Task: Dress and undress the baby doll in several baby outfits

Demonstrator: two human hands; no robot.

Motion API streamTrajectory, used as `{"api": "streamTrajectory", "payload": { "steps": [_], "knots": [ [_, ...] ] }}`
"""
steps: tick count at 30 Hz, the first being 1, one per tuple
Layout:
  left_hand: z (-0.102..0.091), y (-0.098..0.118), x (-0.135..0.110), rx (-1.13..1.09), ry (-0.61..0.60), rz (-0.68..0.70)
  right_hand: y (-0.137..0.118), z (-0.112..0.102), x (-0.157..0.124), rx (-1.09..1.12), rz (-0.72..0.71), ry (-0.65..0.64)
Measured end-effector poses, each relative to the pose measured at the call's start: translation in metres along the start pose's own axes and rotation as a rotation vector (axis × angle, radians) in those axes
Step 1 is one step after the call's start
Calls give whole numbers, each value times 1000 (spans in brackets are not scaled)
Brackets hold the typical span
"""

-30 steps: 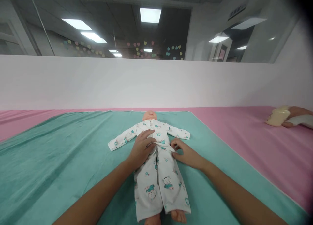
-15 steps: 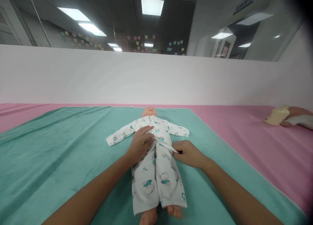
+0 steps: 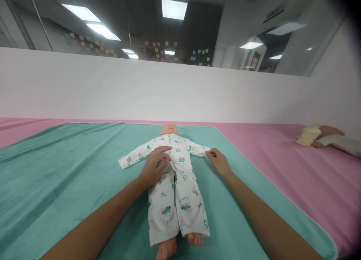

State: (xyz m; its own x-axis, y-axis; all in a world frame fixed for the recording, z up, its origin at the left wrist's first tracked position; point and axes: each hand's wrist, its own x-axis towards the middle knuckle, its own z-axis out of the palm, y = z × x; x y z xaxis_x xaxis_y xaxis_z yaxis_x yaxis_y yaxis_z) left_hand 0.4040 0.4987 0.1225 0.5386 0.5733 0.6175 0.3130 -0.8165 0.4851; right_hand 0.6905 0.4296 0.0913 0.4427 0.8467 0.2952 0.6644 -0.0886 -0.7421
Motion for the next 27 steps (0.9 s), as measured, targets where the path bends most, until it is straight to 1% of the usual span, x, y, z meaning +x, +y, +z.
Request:
{"api": "streamTrajectory", "payload": {
  "steps": [1,3,5,7,8,10,11,12,13,15,17,18,20,22,24,27],
  "knots": [
    [-2,-5,2,14,47,-32,11,-1,9,-96,101,113],
    [-12,-19,5,108,146,-135,30,-4,26,-167,197,172],
    [-29,-41,4,274,235,-296,41,-7,40,-180,239,151],
    [-53,-66,-4,446,300,-501,46,-9,50,-166,253,116],
    [-66,-79,-11,510,288,-584,48,-9,53,-146,251,98],
    [-89,-101,-25,560,178,-775,50,-9,56,-84,232,68],
    [-98,-109,-32,561,112,-861,51,-9,57,-43,217,57],
    [-105,-115,-37,554,61,-916,53,-9,57,3,203,49],
    [-108,-119,-41,539,19,-947,54,-9,58,54,190,47],
    [-108,-121,-43,484,-28,-931,58,-10,58,162,170,63],
    [-100,-117,-41,406,-37,-886,61,-11,58,261,158,91],
    [-95,-114,-39,372,-23,-875,62,-12,59,298,154,102],
    [-87,-107,-36,318,47,-865,64,-12,59,344,148,111],
    [-82,-99,-34,231,158,-878,65,-11,59,357,143,104],
    [-82,-92,-33,19,289,-897,66,-8,60,350,143,94],
    [-86,-89,-32,-390,475,-903,66,-5,62,327,151,93]
  ]
}}
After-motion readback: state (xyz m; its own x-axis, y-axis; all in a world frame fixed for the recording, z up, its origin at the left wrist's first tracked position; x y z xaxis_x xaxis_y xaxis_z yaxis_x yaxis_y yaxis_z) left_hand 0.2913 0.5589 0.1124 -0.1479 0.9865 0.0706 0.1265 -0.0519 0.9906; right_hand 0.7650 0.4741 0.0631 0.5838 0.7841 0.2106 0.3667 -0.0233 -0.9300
